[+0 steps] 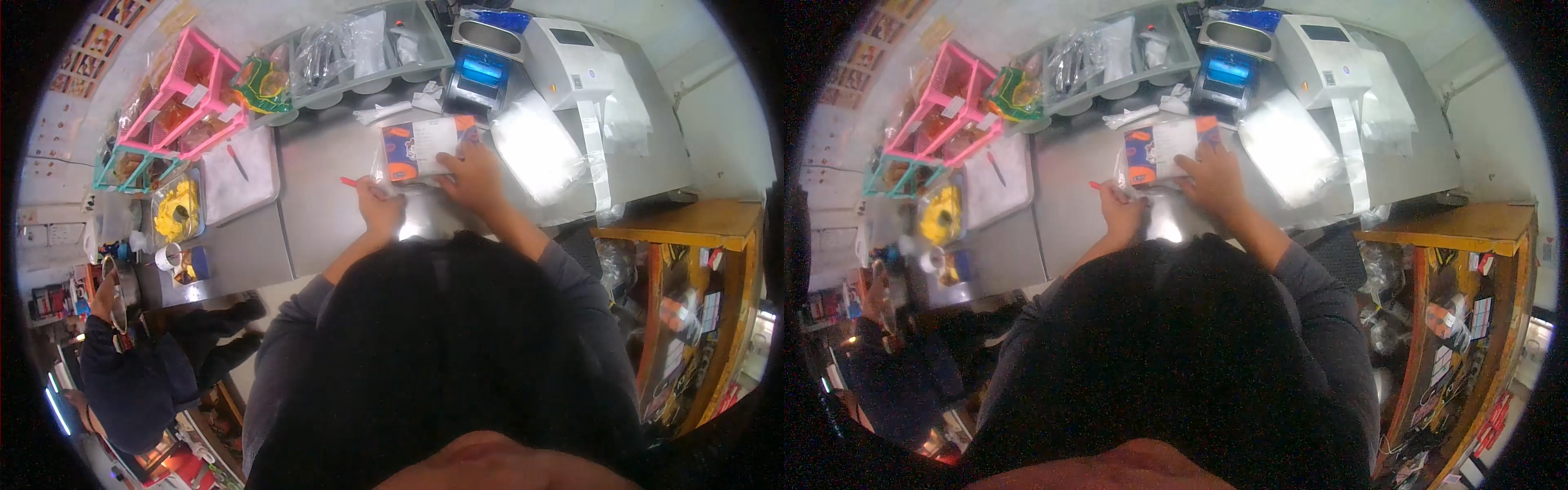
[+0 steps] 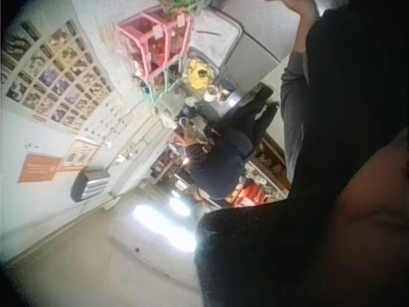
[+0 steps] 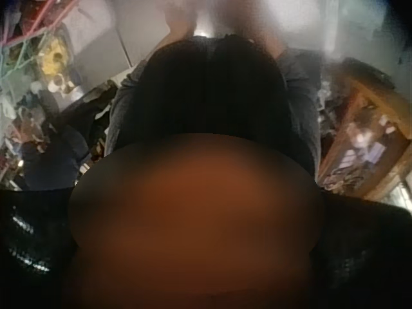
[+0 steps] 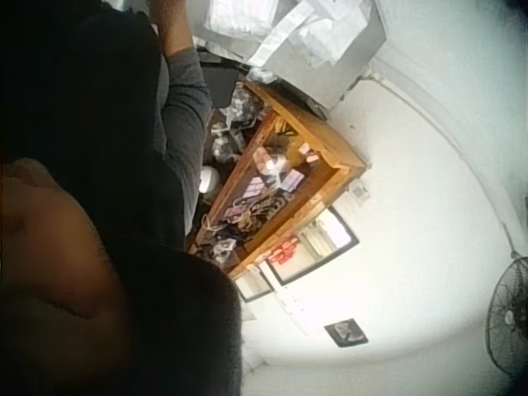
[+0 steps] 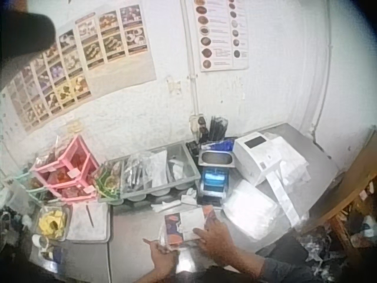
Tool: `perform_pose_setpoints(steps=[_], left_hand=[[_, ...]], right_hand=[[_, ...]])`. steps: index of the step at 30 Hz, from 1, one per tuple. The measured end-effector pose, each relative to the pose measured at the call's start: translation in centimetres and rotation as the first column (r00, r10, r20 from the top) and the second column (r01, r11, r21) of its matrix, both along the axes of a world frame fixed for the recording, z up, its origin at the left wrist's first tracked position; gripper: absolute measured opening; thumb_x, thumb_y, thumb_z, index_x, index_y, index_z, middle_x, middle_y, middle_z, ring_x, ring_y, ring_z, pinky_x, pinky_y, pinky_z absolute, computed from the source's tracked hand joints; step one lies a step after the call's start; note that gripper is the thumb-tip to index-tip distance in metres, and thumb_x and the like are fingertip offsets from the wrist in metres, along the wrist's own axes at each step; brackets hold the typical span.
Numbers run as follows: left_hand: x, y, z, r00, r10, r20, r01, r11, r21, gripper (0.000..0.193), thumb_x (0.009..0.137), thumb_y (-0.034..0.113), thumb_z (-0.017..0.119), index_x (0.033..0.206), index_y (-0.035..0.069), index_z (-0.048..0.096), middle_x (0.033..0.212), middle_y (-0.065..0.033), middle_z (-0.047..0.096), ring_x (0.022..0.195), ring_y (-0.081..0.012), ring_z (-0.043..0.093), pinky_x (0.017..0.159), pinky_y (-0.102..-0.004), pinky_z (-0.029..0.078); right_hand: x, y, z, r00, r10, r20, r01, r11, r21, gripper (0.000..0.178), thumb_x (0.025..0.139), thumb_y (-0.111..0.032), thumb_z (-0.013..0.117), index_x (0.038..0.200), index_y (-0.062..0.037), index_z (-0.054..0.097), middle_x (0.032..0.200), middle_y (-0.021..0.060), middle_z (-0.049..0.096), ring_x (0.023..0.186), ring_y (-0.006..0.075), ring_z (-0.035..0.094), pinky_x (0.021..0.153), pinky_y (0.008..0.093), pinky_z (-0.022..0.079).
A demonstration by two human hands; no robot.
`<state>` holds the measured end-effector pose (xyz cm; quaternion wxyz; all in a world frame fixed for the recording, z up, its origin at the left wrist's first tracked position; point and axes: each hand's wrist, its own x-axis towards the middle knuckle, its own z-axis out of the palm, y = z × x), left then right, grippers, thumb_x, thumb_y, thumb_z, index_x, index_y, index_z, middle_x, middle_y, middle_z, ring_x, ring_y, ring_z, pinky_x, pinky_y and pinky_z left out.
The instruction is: The person packs snack boxes into clear plastic bags at a counter. They open the bags, insert the boxes, and seal them before placing them on a nearby wooden counter.
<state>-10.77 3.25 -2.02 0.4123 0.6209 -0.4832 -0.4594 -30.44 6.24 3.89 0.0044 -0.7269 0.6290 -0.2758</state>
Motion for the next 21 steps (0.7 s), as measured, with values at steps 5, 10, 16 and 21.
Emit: perform_pose_setpoints(steps=[5,10,16,21], left_hand=[[0.6,0.2,-0.6,0.981,-0.147,-0.126,0.154,0.987,0.053,0.059,0.06,-0.002,0.073,0.109,0.005,0.041,0.088,-0.0066,0.049,0.069,-0.0113,0.051,0.057,-0.0282,0.045],[0.2,0.7,4.6,0.97,-0.216,-0.11,0.229,0.966,0.123,0.06,0.062,0.004,0.075,0.113,0.005,0.044,0.095,-0.0087,0.053,0.072,-0.0133,0.054,0.061,-0.0302,0.047],[0.9,-1.3,1.8,0.971,-0.235,0.047,0.239,0.957,-0.165,0.03,0.073,0.007,0.071,0.099,0.004,0.056,0.083,-0.0025,0.058,0.076,-0.0123,0.056,0.067,-0.028,0.047],[0.1,-4.5,14.0,0.803,-0.383,-0.457,0.293,0.921,-0.256,0.006,0.086,0.007,0.061,0.091,0.007,0.058,0.088,-0.0036,0.062,0.079,-0.0128,0.058,0.076,-0.0285,0.047]], right_hand=[[0.3,0.1,0.8,1.0,0.017,-0.009,-0.017,0.998,0.057,0.044,0.068,-0.025,0.074,0.11,-0.0179,0.063,0.098,0.0109,0.053,0.098,0.0304,0.051,0.073,0.0429,0.039],[0.0,0.2,0.2,0.998,-0.004,-0.069,0.013,0.992,0.125,0.051,0.065,-0.018,0.074,0.114,-0.0167,0.059,0.108,0.0144,0.051,0.11,0.0335,0.046,0.082,0.0447,0.039],[-3.0,0.7,3.3,0.907,0.089,0.412,-0.148,0.983,0.113,0.043,0.071,-0.01,0.071,0.111,-0.0148,0.057,0.103,0.0089,0.054,0.094,0.0233,0.052,0.082,0.0358,0.044],[-6.2,-2.0,10.1,0.233,-0.121,0.965,0.026,0.993,0.118,0.015,0.088,-0.012,0.054,0.103,-0.0075,0.057,0.084,-0.001,0.057,0.068,0.0075,0.049,0.062,0.022,0.039]])
